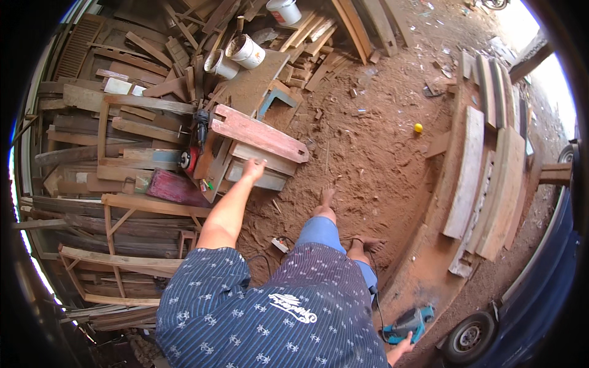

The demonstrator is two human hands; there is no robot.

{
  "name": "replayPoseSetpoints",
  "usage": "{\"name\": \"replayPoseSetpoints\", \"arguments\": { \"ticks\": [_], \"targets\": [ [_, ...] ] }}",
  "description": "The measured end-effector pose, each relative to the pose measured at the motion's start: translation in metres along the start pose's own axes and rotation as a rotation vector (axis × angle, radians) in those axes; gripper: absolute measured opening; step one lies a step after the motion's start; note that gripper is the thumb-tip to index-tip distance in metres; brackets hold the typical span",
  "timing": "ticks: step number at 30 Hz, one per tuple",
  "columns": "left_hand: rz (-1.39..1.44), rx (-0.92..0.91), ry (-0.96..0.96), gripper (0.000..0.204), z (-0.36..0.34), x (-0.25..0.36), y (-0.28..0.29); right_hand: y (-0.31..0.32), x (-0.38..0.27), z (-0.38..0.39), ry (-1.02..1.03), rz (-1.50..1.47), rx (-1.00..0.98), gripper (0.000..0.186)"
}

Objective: The person uses a circular saw to cut a piece of wood, then retrieves a hammer and a pry bar from a cluttered workshop. They use the hammer to break apart a wooden structure and the pry bar to separate individual slats from a wooden pallet.

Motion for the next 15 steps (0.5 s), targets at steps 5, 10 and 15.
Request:
{"name": "replayPoseSetpoints", "arguments": {
  "ticks": [5,10,15],
  "targets": [
    [-0.053,0.217,-0.081,0.08,-0.167,0.025,0.113,-0.003,-0.091,-0.002,-0.038,0.515,0.066,0.057],
    [-0.021,0.303,0.252,0.121,-0.267,-0.03,0.157,-0.148,-0.277,0.029,0.463,0.459,-0.183,0.061],
    [0.116,0.23,0.151,0.09,-0.275,-0.046,0.148,-0.341,-0.401,0.171,0.543,0.223,-0.654,0.047]
  ]
}}
Point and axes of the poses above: each hand's wrist, its own z-axis away from the middle knuckle, its own y-axis out of the back of the hand, x = y × z, the point moved 9 cm from there along -z, towards the middle knuckle, and after that the axes turned 11 degrees about y, right-handed, at the moved point
